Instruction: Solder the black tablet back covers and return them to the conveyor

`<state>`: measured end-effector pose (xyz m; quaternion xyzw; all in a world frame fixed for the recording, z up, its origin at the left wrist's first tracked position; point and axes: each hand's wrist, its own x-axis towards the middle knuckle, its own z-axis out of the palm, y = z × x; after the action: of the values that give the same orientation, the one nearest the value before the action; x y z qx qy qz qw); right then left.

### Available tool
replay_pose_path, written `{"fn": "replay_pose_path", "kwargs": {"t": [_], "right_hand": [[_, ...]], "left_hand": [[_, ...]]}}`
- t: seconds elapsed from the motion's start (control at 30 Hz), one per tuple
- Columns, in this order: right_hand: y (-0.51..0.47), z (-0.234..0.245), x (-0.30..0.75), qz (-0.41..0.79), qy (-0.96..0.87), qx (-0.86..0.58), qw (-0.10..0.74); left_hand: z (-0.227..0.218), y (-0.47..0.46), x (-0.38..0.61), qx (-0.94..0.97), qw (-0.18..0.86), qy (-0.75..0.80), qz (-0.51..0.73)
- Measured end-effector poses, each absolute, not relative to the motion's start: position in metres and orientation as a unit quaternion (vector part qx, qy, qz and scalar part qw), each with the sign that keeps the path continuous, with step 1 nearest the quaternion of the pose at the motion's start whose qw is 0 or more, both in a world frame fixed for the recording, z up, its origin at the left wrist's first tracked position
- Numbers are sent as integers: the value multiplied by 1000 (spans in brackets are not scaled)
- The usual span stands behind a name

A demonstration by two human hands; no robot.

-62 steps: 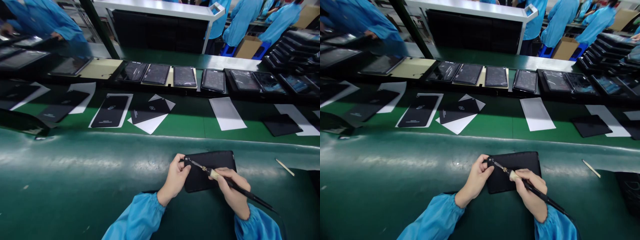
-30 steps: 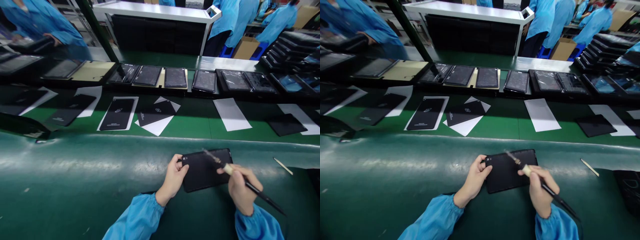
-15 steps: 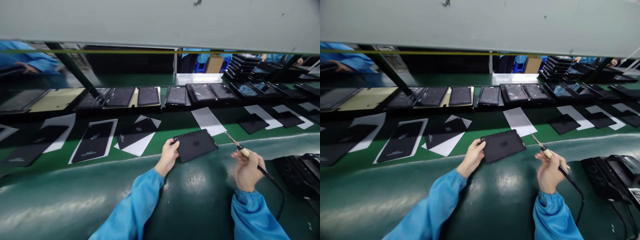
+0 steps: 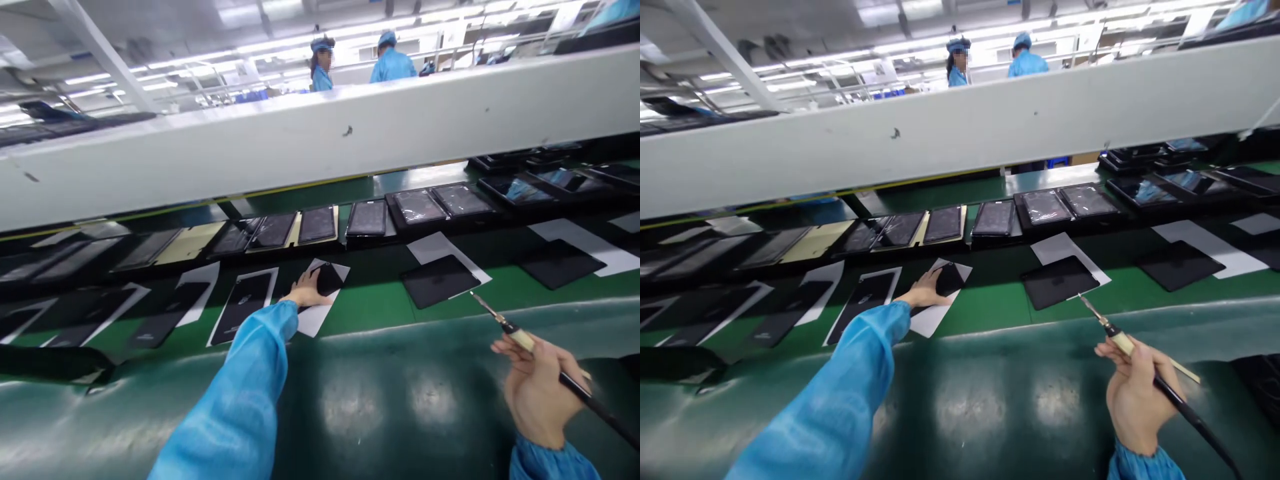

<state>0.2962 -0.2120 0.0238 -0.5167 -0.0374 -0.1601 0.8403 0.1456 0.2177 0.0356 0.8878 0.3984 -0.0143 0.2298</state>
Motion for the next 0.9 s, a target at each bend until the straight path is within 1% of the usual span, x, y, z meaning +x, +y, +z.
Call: {"fn": "replay_pose_path", "kwargs": {"t": [0.13, 0.33, 0.53, 0.67, 0.77, 0.83, 0.87, 0.9], "right_hand": [[-211, 16, 299, -143, -25, -507, 849], [-213, 5, 304, -126, -27, -513, 849], [-214, 2, 305, -128, -29, -499, 856], [-213, 3, 304, -122, -25, -498, 858], [-214, 6, 302, -113, -20, -496, 861], [-214, 8, 301, -104, -20, -494, 863], [-214, 9, 301, -101, -21, -493, 864], [-214, 9, 300, -98, -23, -492, 865]], "left_hand": [[30, 237, 146, 897, 165, 403, -79], [33, 241, 153, 904, 123, 399, -94], [39, 227, 155, 903, 131, 401, -75], [62, 205, 158, 917, 142, 373, -11], [90, 185, 151, 926, 159, 337, 64], [105, 170, 138, 922, 200, 305, 127], [108, 163, 129, 908, 254, 287, 170], [108, 155, 119, 870, 354, 261, 224]]}}
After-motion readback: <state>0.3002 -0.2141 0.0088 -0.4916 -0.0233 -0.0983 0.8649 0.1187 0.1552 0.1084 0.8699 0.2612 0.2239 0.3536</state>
